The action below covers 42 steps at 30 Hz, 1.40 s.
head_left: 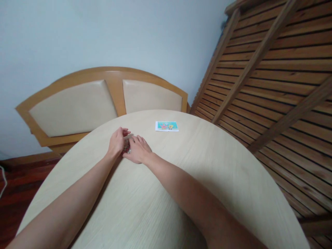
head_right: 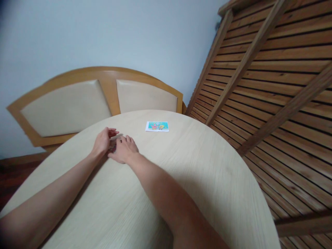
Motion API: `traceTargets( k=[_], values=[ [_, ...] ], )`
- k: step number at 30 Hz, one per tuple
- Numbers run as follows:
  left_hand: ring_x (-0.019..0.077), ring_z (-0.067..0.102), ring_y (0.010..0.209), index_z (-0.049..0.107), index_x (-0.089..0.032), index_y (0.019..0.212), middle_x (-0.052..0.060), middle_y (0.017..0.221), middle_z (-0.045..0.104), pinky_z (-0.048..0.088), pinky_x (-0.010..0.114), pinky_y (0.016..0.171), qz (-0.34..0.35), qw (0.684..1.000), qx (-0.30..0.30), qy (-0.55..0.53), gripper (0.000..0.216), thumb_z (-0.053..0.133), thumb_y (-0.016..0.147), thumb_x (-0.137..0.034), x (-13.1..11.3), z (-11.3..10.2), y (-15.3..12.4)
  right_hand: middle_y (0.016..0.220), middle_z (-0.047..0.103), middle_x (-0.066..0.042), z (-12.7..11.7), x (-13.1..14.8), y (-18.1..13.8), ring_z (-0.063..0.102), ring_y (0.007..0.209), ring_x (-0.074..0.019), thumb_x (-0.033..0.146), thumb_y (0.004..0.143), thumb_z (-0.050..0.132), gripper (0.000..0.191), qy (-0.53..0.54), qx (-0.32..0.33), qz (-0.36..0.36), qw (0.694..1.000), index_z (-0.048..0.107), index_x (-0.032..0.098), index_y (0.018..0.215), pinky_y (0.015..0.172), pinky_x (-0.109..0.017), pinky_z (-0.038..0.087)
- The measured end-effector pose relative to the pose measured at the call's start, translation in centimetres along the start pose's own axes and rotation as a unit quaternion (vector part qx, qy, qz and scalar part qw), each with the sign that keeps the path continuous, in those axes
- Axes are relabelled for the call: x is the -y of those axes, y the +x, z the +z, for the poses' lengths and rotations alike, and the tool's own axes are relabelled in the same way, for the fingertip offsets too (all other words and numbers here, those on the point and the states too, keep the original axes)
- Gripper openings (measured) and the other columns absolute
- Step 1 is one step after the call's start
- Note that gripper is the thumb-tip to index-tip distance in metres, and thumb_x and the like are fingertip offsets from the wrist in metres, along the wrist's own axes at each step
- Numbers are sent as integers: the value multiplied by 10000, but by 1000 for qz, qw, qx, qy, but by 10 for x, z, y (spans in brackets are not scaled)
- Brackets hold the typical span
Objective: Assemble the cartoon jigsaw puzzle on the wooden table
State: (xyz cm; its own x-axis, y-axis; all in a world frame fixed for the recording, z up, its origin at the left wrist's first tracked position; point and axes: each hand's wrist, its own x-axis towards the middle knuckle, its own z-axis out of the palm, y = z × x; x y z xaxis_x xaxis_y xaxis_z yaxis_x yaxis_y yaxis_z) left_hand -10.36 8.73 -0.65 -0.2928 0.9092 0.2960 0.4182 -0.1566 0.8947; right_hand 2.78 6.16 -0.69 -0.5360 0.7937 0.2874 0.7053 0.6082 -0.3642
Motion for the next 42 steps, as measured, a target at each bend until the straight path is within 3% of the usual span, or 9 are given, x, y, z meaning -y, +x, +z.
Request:
traceTargets(
  k=[7, 13, 19, 23, 27, 30, 34, 37, 42],
  values=[
    [295, 618, 1184, 638, -162, 1188, 148, 1243, 689, 442, 466, 1063, 37, 990, 6, 134, 542, 224, 978, -443, 11, -12, 3, 1282, 640, -157, 14, -6, 50, 550, 1234, -266, 131, 809, 648, 371, 104, -16, -29, 994, 618, 119, 1178, 1112, -397, 396],
    [296, 522, 1325, 581, -132, 1347, 164, 1382, 608, 355, 472, 1146, 92, 976, 51, 189, 628, 187, 999, -476, 5, -7, -2, 1359, 616, -96, 7, -33, 47, 570, 1245, -160, 335, 1050, 339, 370, 219, -90, 43, 971, 552, 167, 1301, 1069, -316, 442],
    [486, 167, 1497, 466, -259, 1497, 160, 1625, 303, 128, 718, 1142, 108, 906, 141, 384, 878, 608, 779, -745, -1, 2, -17, 1275, 673, -111, -25, -91, -1, 626, 1167, -161, 355, 1059, 314, 398, 279, -88, 102, 951, 579, 149, 1275, 1023, -335, 475],
    [431, 388, 1410, 528, -207, 1446, 180, 1520, 470, 276, 631, 1133, 106, 892, 129, 419, 720, 511, 895, -670, 3, 2, -12, 1198, 703, -88, -58, -120, -68, 636, 1133, -182, 390, 1038, 381, 371, 284, -80, 100, 950, 631, 168, 1197, 1025, -363, 469],
    [395, 441, 1370, 594, -181, 1368, 178, 1450, 543, 275, 617, 1142, 137, 899, 91, 405, 548, 508, 946, -520, 1, 4, -7, 1160, 706, -90, -90, -132, -125, 625, 1112, -212, 387, 1018, 435, 325, 155, -59, 51, 985, 665, 187, 1128, 1022, -396, 458],
    [375, 413, 1394, 643, -155, 1302, 183, 1456, 530, 277, 576, 1164, 211, 907, 83, 355, 479, 454, 980, -455, -12, 18, -19, 1102, 712, -85, -102, -130, -140, 607, 1092, -223, 320, 998, 471, 269, 24, -62, 12, 998, 691, 188, 1080, 1006, -387, 453],
    [316, 479, 1361, 623, -203, 1333, 141, 1450, 550, 344, 514, 1161, 305, 895, 205, 252, 460, 414, 1007, -450, -33, 47, -56, 1103, 719, -83, -102, -125, -136, 620, 1070, -242, 322, 947, 541, 251, -53, -58, 45, 996, 716, 193, 1073, 989, -404, 463],
    [351, 394, 1440, 564, -202, 1411, 144, 1531, 472, 307, 545, 1188, 307, 871, 300, 240, 566, 523, 951, -528, -39, 58, -77, 1342, 637, -102, -99, -128, -135, 553, 1258, -265, 413, 920, 579, 416, -63, -50, 54, 995, 661, 193, 1263, 1096, -436, 404],
    [335, 394, 1448, 558, -146, 1423, 160, 1542, 452, 309, 506, 1204, 305, 857, 324, 260, 576, 512, 955, -479, -38, 54, -78, 1615, 354, -109, -98, -136, -139, 299, 1500, -305, 563, 927, 522, 673, -68, 40, 88, 993, 466, 212, 1499, 1218, -526, 233]
  ],
)
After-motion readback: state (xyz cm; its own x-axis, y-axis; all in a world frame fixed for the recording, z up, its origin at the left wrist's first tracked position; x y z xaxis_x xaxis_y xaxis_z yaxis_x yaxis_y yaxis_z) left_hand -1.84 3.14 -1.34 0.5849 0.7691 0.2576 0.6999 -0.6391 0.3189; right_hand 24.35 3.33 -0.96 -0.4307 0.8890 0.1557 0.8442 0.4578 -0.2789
